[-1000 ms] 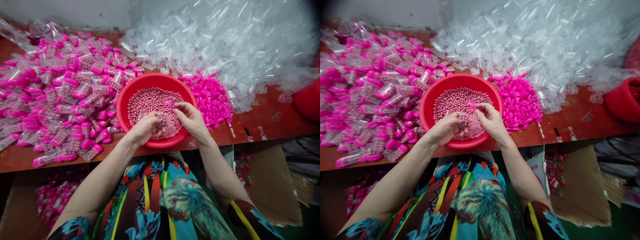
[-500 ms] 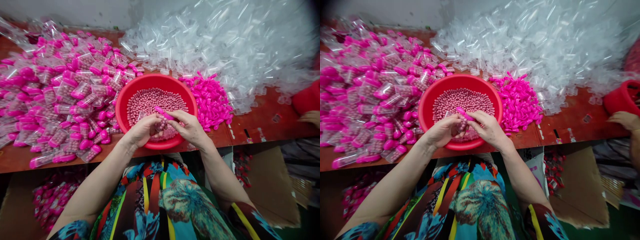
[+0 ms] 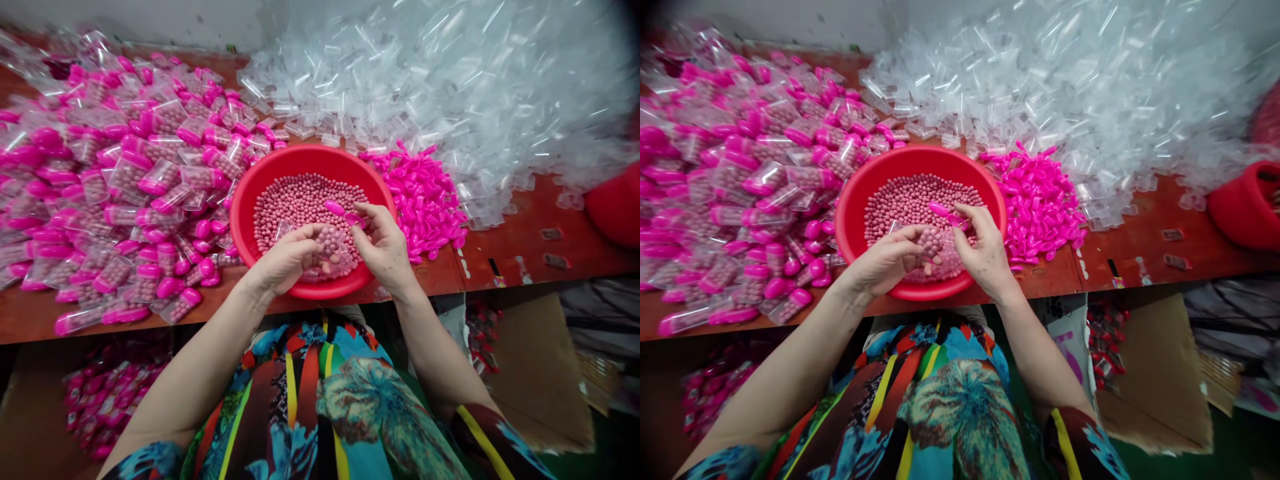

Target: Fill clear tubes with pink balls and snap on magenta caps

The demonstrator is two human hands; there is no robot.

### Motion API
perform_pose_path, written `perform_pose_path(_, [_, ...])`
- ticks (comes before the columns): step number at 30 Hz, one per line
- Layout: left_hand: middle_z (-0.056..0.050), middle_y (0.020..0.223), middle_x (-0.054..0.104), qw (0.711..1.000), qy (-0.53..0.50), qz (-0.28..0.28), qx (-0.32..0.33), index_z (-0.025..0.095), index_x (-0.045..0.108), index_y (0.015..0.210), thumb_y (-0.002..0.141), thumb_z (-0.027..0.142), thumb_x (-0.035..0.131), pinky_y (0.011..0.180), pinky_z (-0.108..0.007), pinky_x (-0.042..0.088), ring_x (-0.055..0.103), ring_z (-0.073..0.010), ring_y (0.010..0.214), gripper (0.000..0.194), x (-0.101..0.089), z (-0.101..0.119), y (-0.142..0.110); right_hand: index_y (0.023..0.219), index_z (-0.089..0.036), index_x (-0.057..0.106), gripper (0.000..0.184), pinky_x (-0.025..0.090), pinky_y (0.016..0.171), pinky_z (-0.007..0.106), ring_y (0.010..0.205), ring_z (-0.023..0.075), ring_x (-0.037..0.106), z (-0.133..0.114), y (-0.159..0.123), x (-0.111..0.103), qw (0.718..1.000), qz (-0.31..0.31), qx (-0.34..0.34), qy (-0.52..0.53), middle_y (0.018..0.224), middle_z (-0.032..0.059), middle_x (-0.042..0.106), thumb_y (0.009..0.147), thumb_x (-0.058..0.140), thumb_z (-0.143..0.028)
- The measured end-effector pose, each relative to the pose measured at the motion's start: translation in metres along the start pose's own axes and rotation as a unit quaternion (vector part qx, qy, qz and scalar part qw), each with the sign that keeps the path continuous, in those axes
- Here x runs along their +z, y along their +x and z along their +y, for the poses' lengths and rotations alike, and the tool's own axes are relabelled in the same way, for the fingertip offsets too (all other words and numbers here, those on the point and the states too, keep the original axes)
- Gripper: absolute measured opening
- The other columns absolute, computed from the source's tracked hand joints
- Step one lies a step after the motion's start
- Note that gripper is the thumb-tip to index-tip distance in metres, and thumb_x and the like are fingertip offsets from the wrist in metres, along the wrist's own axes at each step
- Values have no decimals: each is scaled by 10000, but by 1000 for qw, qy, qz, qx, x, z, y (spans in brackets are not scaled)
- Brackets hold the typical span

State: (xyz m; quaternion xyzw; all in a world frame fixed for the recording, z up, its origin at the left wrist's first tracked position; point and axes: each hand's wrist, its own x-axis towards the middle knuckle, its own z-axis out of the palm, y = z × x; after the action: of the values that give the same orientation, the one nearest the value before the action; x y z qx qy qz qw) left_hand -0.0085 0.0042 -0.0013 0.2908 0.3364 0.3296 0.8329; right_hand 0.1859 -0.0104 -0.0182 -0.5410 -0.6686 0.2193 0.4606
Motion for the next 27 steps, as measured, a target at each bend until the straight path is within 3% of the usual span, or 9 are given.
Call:
perform_pose_path(5, [-45,927,709,1000,-20,-4,-1,161,699,1065,805,188,736,589,-237,511,680,-140,716,264,-2,0,-1,1221,-238,597,309,560,944,435,1100,245,631,-3,0,1,994,-43,-73,-69,1167,104,643,924,559,-160])
perform_pose_path(9, [-32,844,677,1000,-25,-17,-8,144,727,986,832,274,782,531,-201,440,625,-101,646,208,-3,1,-4,1272,-236,553,366,586,760,347,839,172,648,-4,-2,3,995,-83,-43,36,1105,67,662,916,627,-208])
perform_pose_path(11, [-30,817,663,999,-33,-28,-13,137,736,967,833,280,785,525,-202,434,612,-100,636,202,-4,2,-5,1214,-244,600,293,579,736,334,815,162,642,-5,-1,1,993,-89,-22,76,1048,46,666,927,659,-264])
perform_pose_path(14, [-28,792,651,998,-44,-36,-26,137,742,961,828,284,786,515,-209,435,606,-108,629,203,-4,3,-7,1093,-264,686,180,577,871,389,1010,208,656,-8,1,-1,992,-87,-30,86,1085,51,681,937,683,-352])
perform_pose_path(17, [-30,796,647,997,-55,-49,-26,135,730,958,813,266,787,508,-211,433,604,-111,625,204,-4,5,-7,1140,-291,689,202,544,1012,428,1182,221,638,-10,1,-1,989,-87,-12,118,1218,46,693,976,632,-396])
perform_pose_path(19, [-29,815,648,997,-55,-51,-22,134,713,985,801,236,787,506,-206,431,605,-105,621,223,-3,5,-7,1198,-304,666,242,559,983,388,1099,190,676,-9,1,1,986,-71,29,150,1165,27,714,1005,583,-424])
perform_pose_path(21, [-28,845,660,998,-52,-29,-16,143,689,1026,795,200,783,523,-200,440,615,-103,632,256,-3,4,-6,1224,-311,662,279,583,848,320,910,151,692,-7,2,1,981,-55,77,169,1016,0,719,1020,546,-463])
perform_pose_path(24, [-28,896,680,999,-36,26,4,165,666,1094,788,154,768,562,-201,463,632,-104,667,323,-2,0,-4,1220,-297,687,325,546,653,265,697,125,619,-6,5,-3,971,-102,127,173,792,-30,657,1024,523,-498])
perform_pose_path(27, [-20,936,680,998,-8,52,23,176,681,1125,790,149,761,614,-207,489,633,-97,704,346,-2,-4,-2,1264,-274,665,344,540,654,274,709,127,607,-8,9,-7,966,-142,138,163,866,-10,677,1014,548,-478])
